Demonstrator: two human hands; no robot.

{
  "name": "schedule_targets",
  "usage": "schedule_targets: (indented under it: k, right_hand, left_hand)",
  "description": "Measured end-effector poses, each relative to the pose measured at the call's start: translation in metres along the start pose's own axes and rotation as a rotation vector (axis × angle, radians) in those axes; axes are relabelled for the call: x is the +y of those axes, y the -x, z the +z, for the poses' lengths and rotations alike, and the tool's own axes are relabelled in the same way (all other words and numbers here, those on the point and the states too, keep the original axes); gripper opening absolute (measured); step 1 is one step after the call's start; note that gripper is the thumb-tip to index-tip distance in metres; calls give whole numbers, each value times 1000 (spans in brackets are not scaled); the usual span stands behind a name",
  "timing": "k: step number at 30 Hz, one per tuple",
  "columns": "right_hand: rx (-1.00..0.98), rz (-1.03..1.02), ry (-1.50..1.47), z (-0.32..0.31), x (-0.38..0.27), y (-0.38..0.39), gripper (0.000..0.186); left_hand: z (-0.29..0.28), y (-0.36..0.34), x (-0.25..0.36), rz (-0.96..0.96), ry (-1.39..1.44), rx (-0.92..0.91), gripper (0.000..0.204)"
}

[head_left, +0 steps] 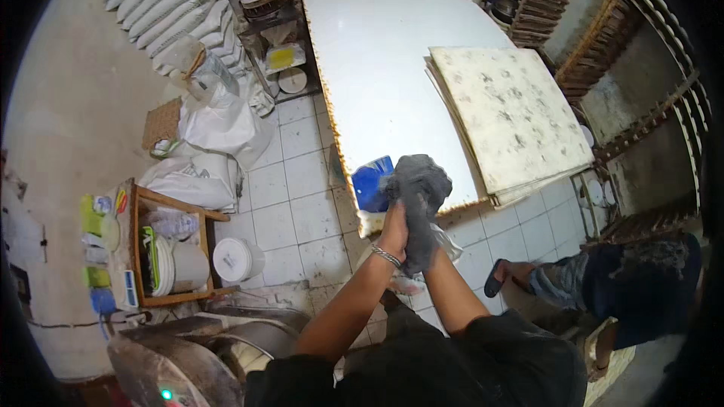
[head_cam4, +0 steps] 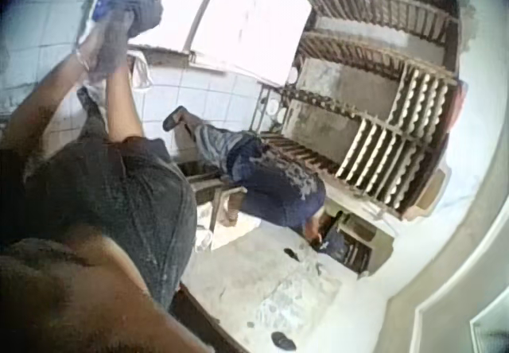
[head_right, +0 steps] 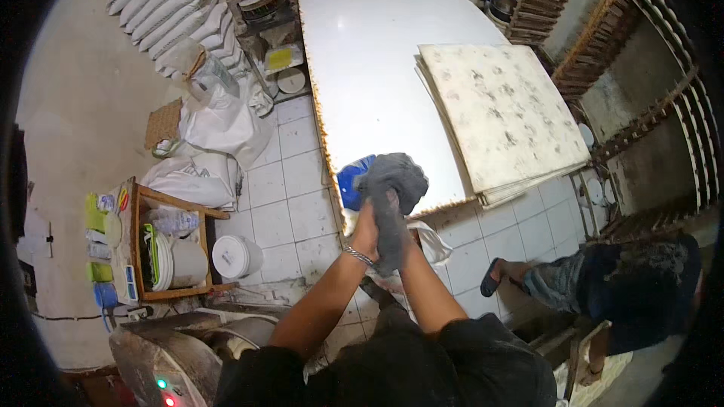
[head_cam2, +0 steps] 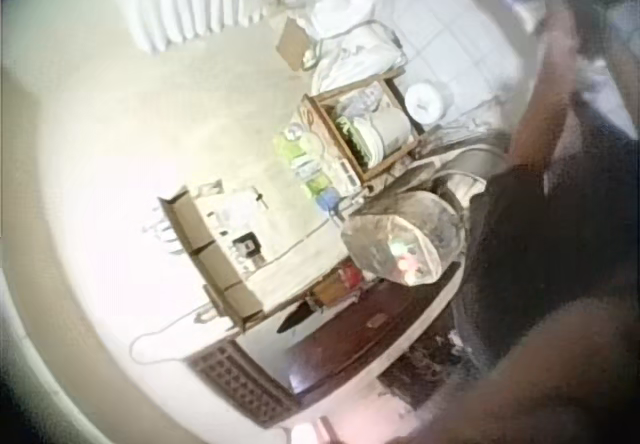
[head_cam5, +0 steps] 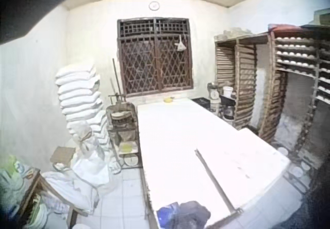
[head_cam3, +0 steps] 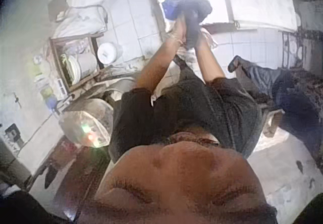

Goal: The person prepares dough by shaping dough balls into rings on a floured surface and later adds water to a large mixing bowl of dough.

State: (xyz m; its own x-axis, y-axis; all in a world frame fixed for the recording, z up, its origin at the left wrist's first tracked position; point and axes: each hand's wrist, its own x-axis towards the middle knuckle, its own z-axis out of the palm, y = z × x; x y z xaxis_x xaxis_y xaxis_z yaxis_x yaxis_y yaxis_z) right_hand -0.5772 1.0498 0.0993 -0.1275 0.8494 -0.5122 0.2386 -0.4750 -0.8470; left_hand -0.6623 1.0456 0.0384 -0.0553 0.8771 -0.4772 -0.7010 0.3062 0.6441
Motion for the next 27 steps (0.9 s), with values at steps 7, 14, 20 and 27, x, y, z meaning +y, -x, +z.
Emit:
schedule_targets:
  k: [7,14,20,27]
  right_hand:
    - [-317,-666,-79,-18,92,-3,43]
    - [-339,-1245,797,-56,-10,85,39]
    - [-36,-853,-235,-20,-28,104,84]
    - [-594,-680,-308,-7,26,64,102]
  left_hand:
    - [28,42,28,492,-712,238,62]
    - [-13,61,56,270,-815,-14,37]
    - [18,94,-3,295,-229,-243,44]
    - [18,202,62,714,-943,-384,31]
